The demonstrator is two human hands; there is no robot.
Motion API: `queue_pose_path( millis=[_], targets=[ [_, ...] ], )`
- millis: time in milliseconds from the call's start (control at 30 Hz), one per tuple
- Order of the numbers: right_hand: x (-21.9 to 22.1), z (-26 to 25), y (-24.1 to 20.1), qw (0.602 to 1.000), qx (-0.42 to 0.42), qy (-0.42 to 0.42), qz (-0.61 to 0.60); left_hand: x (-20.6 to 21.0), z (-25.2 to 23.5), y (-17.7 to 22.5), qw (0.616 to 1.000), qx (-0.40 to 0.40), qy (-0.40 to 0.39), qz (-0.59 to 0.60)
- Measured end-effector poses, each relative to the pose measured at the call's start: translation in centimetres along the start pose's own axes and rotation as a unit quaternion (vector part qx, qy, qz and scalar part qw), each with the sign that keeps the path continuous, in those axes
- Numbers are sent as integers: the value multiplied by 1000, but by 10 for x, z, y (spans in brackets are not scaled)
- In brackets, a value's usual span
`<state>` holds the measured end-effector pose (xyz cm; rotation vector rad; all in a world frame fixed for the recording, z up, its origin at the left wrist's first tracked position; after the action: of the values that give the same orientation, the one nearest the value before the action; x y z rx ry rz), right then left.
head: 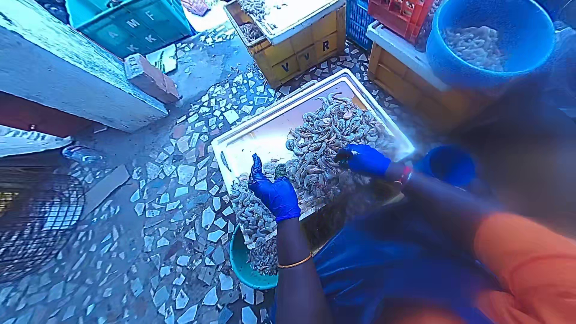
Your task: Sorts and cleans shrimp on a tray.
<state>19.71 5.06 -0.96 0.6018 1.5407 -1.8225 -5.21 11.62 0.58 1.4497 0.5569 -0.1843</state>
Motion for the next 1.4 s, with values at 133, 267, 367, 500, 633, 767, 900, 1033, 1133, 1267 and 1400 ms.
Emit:
queue_pose_path(
  millis=[133, 267, 367, 500, 633, 767, 900, 1033, 1133, 1267, 1400],
  targets=[
    [-31, -25, 18, 991, 47, 107, 68, 13, 2, 12, 997, -1, -48, -61],
    [-35, -69, 8, 980, 9, 98, 175, 19, 1, 7, 996, -19, -81, -34],
    [-22, -116, -19, 953, -21, -12, 303, 22, 3, 12, 993, -1, -110, -42],
    [8, -138, -36, 914, 39, -130, 383, 20, 9, 17, 986, -1, -143, -80],
    [-5, -112, -36, 926, 15, -79, 370, 18, 6, 18, 976, -6, -181, -121],
    [-33, -46, -29, 976, -30, 10, 217, 29, 11, 17, 954, 0, -248, -169],
    [-14, 4, -35, 994, -101, 25, 23, 53, 31, 25, 906, 14, -379, -189],
    [11, 6, -16, 981, -51, 112, -147, 65, 43, 31, 899, -25, -379, -217],
    [9, 9, -10, 934, 29, 109, -339, 73, 53, 32, 889, 28, -326, -319],
    [-5, 11, 2, 925, 100, 21, -366, 92, 64, 25, 865, 168, -225, -417],
    [-14, 13, 1, 989, 101, -39, -103, 102, 72, 28, 820, 214, -233, -477]
  ],
)
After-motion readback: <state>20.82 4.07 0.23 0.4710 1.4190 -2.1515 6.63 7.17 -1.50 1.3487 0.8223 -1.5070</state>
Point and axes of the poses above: each hand's wrist, its own z-axis away from the middle knuckle, its own x-axis out of the palm, y = z × x, the point moved 3 cm from there along -z, towards the middle knuckle, and after that the axes turned 7 degrees about -x, right-handed, at the moved point
